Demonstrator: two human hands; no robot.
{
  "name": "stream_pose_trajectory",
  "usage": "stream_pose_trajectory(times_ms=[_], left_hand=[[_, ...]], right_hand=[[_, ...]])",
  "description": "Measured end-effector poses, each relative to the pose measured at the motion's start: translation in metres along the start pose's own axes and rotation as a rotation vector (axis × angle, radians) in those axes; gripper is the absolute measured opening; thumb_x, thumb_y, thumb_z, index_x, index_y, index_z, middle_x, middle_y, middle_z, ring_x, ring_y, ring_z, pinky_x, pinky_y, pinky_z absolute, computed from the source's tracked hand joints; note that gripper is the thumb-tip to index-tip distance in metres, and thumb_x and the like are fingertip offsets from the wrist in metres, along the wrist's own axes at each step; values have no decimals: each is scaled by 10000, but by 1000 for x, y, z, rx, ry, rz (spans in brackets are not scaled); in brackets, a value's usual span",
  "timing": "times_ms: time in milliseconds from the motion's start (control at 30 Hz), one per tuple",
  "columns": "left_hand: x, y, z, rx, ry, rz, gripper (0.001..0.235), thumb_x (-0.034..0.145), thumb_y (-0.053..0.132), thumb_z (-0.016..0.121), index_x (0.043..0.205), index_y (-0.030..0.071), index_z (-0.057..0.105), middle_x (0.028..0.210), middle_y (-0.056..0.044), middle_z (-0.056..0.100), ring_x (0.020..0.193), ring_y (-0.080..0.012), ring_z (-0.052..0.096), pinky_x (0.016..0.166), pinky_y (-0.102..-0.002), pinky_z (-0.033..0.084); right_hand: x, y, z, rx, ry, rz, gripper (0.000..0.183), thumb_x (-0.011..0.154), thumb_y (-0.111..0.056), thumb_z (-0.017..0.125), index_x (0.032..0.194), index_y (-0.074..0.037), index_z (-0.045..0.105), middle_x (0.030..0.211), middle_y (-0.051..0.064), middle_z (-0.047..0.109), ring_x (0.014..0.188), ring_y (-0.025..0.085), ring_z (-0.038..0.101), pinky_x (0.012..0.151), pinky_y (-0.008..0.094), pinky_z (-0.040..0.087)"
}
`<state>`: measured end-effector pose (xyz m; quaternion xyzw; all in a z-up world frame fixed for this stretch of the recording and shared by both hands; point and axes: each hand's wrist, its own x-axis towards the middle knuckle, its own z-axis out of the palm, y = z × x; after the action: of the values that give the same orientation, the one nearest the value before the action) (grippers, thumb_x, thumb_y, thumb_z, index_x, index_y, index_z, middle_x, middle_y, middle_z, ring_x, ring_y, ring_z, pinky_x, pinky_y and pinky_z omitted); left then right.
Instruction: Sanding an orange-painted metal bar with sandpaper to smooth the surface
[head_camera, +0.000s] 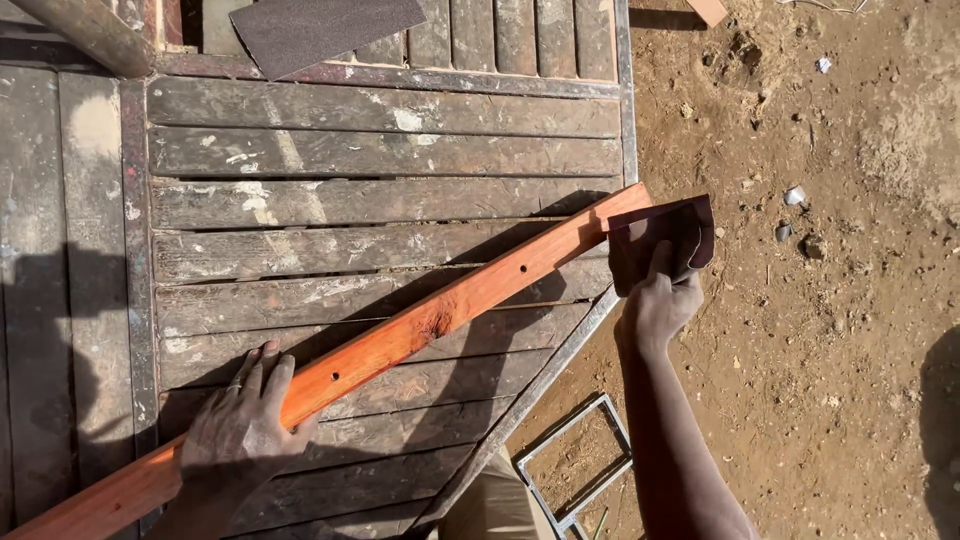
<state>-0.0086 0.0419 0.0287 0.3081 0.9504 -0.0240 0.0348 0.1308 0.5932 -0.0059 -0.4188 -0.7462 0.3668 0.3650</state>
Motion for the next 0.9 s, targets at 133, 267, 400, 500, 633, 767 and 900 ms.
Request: stream_pose_trajectory(times_ms=[133, 267, 400, 500, 633, 767, 900], left_hand=[[1, 3, -1, 30, -13, -23, 983, 580, 695, 687, 1453, 261, 563, 1565, 27, 579, 1003, -274, 760, 860, -397, 619], [0, 4, -6, 49, 25, -13, 951, 599, 688, 686, 1435, 246, 579, 1560, 13, 590, 1056, -237, 755, 863, -376, 621], [7, 4, -14, -1, -273, -91, 985, 635, 700, 644, 1502, 269, 465, 1672, 49, 416, 1364, -188, 574, 1061, -376, 528], [5, 7, -18, -22, -376, -166, 970, 671, 708, 579, 1541, 320, 395, 1700, 71, 344, 1368, -184, 550, 1127, -376, 445], [11, 9, -21, -55, -477, -182, 999, 671, 718, 594, 1555, 317, 353, 1715, 74, 284, 1471, -165, 430, 1183, -399, 384], [3, 8, -17, 1, -266, -141, 1037, 602, 748, 624, 1526, 316, 440, 1663, 73, 438, 1192, -245, 692, 1062, -404, 525], [2, 12, -22, 81, -41, -56, 966, 620, 721, 597, 1473, 271, 550, 1620, 36, 546, 1100, -218, 745, 1000, -371, 584]], right_hand=[[0, -136, 20, 569, 148, 561, 195, 914, -98, 746, 1102, -84, 696, 945, 35, 717, 788, 150, 677, 671, 358, 604], [-6, -129, 33, 453, -189, 716, 276, 896, -234, 764, 1111, -105, 648, 1000, 12, 701, 885, 132, 645, 800, 272, 506], [3, -110, 47, -59, -130, 707, 605, 814, -636, 758, 812, -153, 393, 801, -7, 359, 735, 144, 333, 686, 307, 345], [-3, -124, 67, 64, 78, 979, 1317, 634, -706, 771, 1586, 27, 231, 1591, 190, 431, 1402, 293, 512, 1144, 325, 419], [-90, -174, 76, 227, -78, 919, 594, 745, -543, 741, 1101, -69, 704, 1043, 71, 712, 956, 192, 630, 913, 292, 473], [-64, -138, 68, 434, -247, 904, 308, 812, -318, 858, 866, -160, 598, 609, -63, 485, 486, 64, 411, 398, 237, 306], [27, -114, 60, 75, 132, 984, 694, 605, -671, 850, 783, -81, 530, 680, 15, 387, 578, 147, 347, 504, 312, 272]])
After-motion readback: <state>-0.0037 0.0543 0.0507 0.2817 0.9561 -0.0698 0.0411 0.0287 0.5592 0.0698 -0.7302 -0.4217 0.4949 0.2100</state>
